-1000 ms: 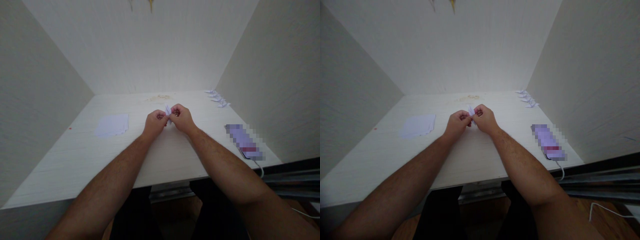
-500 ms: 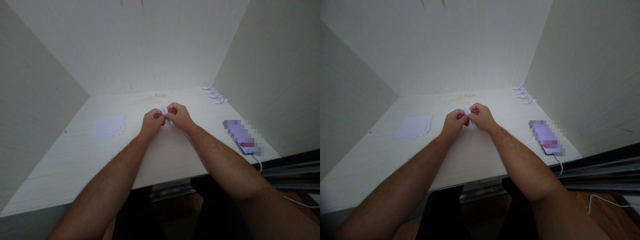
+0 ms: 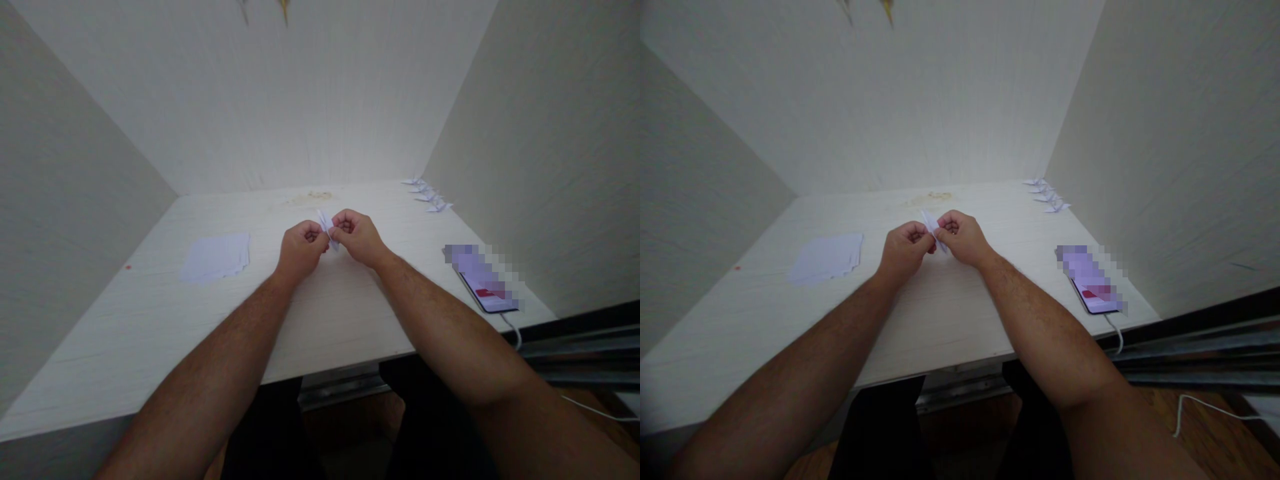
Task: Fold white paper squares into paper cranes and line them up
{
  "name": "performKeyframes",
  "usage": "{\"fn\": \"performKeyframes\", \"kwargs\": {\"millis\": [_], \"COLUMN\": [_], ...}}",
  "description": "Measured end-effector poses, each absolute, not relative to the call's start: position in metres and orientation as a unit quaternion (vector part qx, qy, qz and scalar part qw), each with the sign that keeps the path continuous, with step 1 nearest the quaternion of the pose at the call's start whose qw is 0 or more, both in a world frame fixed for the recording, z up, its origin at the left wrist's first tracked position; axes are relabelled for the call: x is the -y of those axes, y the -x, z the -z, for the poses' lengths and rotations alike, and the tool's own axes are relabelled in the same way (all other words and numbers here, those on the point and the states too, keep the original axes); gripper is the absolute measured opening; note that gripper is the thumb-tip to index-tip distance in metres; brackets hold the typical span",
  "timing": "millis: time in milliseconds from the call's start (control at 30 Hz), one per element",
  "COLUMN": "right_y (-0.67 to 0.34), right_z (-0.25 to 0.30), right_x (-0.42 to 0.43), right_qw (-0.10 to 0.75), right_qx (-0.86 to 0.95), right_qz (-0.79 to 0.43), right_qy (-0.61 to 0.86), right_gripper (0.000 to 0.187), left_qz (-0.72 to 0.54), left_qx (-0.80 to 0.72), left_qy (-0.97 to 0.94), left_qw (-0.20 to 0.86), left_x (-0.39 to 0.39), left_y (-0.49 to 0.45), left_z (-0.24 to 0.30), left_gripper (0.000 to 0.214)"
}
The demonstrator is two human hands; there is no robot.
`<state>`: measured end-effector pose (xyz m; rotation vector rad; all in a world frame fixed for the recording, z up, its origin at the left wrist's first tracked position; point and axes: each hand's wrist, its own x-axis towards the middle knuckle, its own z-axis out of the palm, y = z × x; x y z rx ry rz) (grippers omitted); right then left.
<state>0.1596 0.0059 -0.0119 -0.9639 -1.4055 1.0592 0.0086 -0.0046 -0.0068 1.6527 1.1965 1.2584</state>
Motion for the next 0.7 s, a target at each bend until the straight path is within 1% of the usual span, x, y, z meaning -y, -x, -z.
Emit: {"fn": "performKeyframes", "kwargs": {"millis": [167, 267, 400, 500, 700], "right_y": [-0.16, -0.1596, -0.1583, -0.1579, -0.1609], "right_z": [0.01, 0.0103, 0.0115, 0.0115, 0.0105], "right_x": [-0.0047, -0.0053, -0.0062, -0.0065, -0.0081], "right_qw": [0.538, 0.541, 0.541, 0.543, 0.543], "right_qx": [0.592, 0.588, 0.577, 0.567, 0.576], "right_qz": [-0.435, -0.427, -0.438, -0.443, -0.417], "right_qy": [0.413, 0.424, 0.427, 0.432, 0.446], "right_gripper": [0.015, 0.013, 0.016, 0.018, 0.019], "left_qz": [-0.498, -0.501, -0.503, -0.504, -0.511], "left_qx": [-0.455, -0.447, -0.439, -0.445, -0.445], "left_qy": [-0.627, -0.626, -0.638, -0.641, -0.635], "left_qw": [0.39, 0.398, 0.384, 0.371, 0.371], "left_x": [0.0071, 0.008, 0.0065, 0.0062, 0.0075], "left_y": [-0.0091, -0.0087, -0.0073, -0.0073, -0.0095], "left_z": [0.0048, 0.0044, 0.0063, 0.0064, 0.0059], "left_gripper": [0.01, 0.016, 0.022, 0.022, 0.022]}}
